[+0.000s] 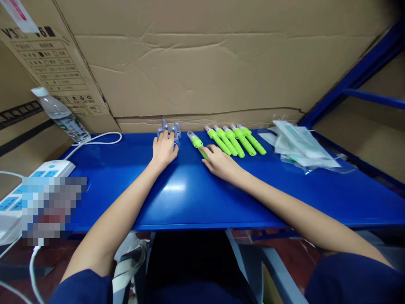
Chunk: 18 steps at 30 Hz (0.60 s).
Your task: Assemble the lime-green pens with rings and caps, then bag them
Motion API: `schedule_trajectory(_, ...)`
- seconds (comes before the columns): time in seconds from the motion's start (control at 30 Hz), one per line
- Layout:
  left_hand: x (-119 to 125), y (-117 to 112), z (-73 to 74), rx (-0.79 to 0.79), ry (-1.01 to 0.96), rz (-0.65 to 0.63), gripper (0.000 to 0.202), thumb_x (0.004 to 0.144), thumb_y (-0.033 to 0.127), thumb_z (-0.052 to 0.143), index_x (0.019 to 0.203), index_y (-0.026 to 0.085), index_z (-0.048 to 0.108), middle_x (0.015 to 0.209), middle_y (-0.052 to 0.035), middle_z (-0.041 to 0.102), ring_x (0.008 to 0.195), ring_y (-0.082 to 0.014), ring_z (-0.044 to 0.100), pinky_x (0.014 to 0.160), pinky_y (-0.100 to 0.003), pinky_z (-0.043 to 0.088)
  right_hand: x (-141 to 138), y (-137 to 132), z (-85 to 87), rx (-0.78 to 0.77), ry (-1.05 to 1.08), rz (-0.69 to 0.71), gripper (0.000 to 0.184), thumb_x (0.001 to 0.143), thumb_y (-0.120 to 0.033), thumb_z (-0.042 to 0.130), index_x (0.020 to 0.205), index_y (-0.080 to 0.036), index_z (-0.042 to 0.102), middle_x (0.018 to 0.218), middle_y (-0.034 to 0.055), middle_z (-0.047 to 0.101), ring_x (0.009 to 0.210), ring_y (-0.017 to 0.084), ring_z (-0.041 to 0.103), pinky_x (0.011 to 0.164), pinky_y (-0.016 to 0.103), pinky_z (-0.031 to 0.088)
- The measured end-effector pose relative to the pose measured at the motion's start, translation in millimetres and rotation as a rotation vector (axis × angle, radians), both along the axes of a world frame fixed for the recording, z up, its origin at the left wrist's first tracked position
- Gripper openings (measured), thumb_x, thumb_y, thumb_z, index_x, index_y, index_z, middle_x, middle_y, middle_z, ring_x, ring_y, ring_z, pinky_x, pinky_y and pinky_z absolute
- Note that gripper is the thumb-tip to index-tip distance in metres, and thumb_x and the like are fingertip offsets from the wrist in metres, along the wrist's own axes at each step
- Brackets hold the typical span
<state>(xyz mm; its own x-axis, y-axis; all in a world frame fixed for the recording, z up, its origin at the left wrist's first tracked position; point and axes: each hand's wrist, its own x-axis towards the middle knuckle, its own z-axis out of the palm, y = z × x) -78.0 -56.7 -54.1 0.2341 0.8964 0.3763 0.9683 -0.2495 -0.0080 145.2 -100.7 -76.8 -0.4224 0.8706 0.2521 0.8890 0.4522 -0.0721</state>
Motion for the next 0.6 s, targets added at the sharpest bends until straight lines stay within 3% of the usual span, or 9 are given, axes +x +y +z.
schedule_trajectory(0.17,-1.8,1.1,-1.8,-0.011,-0.003,0.007,0.038,0.095,0.027,0.046,0.130,0.015,0.056,0.138,-0.0180,0.058,0.127,-0.0337,0.055,0.102,-0.045,0.046,-14.5,-11.9,-3.7,-0.046,0.026,0.162,0.052,0.101,-0.037,0.047,0.140,-0.006,0.055,0.149,0.0282,0.042,0.129,0.035,0.059,0.112,0.049,0.047)
schedule_trajectory(0.3,-3.3,1.5,-2.6,-0.005,-0.007,0.001,0.036,0.095,0.026,0.046,0.128,0.015,0.058,0.137,-0.0179,0.058,0.126,-0.0339,0.055,0.101,-0.045,0.046,-17.1,4.4,-12.5,-0.051,0.044,0.246,0.054,0.100,-0.032,0.043,0.143,-0.001,0.051,0.149,0.0298,0.044,0.138,0.037,0.052,0.116,0.051,0.043)
schedule_trajectory(0.6,-6.2,2.8,-2.3,0.006,-0.031,-0.008,0.035,0.095,0.026,0.047,0.125,0.014,0.061,0.137,-0.0179,0.058,0.127,-0.0344,0.055,0.101,-0.047,0.047,-14.5,50.6,-20.8,-0.036,-0.014,0.222,0.054,0.098,-0.021,0.042,0.144,0.007,0.049,0.151,0.0348,0.043,0.140,0.041,0.049,0.118,0.056,0.040)
